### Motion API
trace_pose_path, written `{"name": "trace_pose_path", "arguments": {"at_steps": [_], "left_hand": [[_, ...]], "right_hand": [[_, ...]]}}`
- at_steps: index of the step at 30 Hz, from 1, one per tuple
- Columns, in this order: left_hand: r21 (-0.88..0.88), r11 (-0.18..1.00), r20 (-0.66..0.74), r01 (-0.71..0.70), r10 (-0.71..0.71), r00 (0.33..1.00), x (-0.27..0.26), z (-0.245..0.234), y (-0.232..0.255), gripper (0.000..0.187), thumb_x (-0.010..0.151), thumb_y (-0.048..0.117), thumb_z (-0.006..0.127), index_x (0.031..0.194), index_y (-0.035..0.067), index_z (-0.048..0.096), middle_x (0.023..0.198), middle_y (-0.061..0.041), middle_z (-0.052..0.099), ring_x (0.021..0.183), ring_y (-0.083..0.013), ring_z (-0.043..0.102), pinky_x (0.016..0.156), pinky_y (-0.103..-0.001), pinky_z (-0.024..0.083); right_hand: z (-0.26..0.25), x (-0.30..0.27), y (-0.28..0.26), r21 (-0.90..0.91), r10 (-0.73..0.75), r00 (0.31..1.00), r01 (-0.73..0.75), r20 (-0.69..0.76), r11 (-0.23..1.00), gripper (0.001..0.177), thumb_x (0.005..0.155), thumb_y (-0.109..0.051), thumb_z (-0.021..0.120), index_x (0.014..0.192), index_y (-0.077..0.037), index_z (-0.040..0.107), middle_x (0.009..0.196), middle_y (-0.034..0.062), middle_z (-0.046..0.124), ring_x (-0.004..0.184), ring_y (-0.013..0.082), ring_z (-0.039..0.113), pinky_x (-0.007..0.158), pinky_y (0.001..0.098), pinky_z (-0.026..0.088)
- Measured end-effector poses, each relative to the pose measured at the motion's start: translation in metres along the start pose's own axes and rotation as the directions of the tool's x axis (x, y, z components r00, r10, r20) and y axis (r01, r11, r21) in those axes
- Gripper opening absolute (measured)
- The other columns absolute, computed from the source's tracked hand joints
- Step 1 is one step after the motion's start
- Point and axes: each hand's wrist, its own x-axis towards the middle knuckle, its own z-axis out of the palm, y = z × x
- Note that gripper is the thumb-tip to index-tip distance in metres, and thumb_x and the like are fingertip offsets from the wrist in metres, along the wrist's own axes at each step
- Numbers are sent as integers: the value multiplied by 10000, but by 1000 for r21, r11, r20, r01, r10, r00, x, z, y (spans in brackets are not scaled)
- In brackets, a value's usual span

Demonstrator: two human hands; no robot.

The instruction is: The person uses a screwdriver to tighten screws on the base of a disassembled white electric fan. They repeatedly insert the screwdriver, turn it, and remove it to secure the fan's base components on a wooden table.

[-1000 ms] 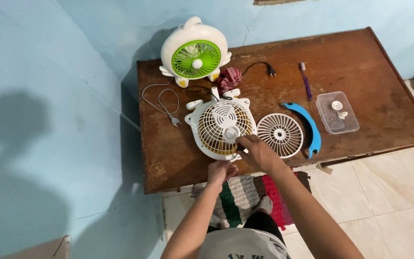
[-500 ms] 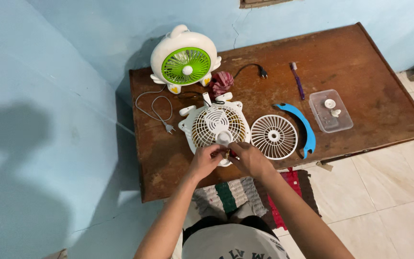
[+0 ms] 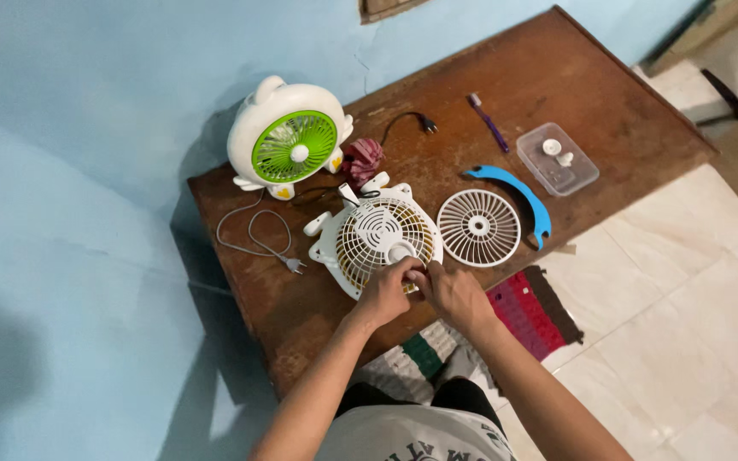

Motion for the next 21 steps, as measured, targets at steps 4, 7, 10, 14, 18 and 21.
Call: {"name": "trace_pose_path", "arguments": {"at_steps": [4, 7, 10, 14, 18, 21], "left_hand": [[-24, 994, 117, -110, 112, 987, 8, -10, -16, 414, 832, 126, 816, 1196, 82, 623, 1034, -116, 771, 974, -312, 749, 781, -427, 595], [-139, 965, 179, -224, 247, 952, 15, -20, -25, 429, 852, 122, 778, 1241, 93, 597, 1060, -101, 771, 997, -286, 765, 817, -404, 608], [-108, 964, 233, -241, 261, 937, 22, -24, -28, 427, 872, 140, 794, 1252, 103, 603, 1056, -98, 763, 984, -282, 761, 801, -402, 602], [-125, 948, 247, -293, 316, 916, 24, -30, -18, 433, 818, 121, 829, 1202, 100, 630, 1062, -99, 758, 973, -283, 750, 789, -394, 596], [-121, 932, 208, -341, 360, 910, 26, -26, -11, 369, 762, 79, 839, 1091, 93, 671, 1028, -94, 768, 948, -282, 750, 785, -387, 598], [-155, 944, 280, -290, 324, 904, 30, -26, -16, 346, 805, 74, 818, 1125, 96, 689, 1047, -83, 780, 971, -251, 768, 806, -372, 611]], "right_hand": [[-19, -3, -29, 78, 149, 988, -147, -25, 986, 350, 948, -329, 667, 1018, 14, 647, 806, 185, 695, 691, 381, 705, 595, 461, 556], [-31, -5, -41, 214, 84, 984, -50, -158, 976, 335, 846, -197, 721, 1117, -3, 687, 959, 195, 715, 806, 372, 716, 678, 445, 564], [-29, -9, -44, 302, 175, 974, -125, -146, 945, 227, 875, -148, 720, 1082, -54, 711, 1000, 145, 730, 870, 325, 733, 747, 406, 584], [-20, -12, -51, 241, 324, 921, -272, -216, 932, 240, 859, -204, 777, 1013, -37, 703, 916, 157, 706, 828, 342, 714, 719, 424, 570], [-12, -10, -58, 227, 515, 842, -476, -161, 849, 347, 860, -293, 793, 1053, -43, 647, 895, 128, 733, 810, 327, 731, 704, 426, 571], [-10, -16, -59, 133, 475, 853, -456, -217, 880, 373, 844, -314, 827, 1061, -54, 670, 953, 141, 717, 863, 350, 717, 712, 440, 566]]}}
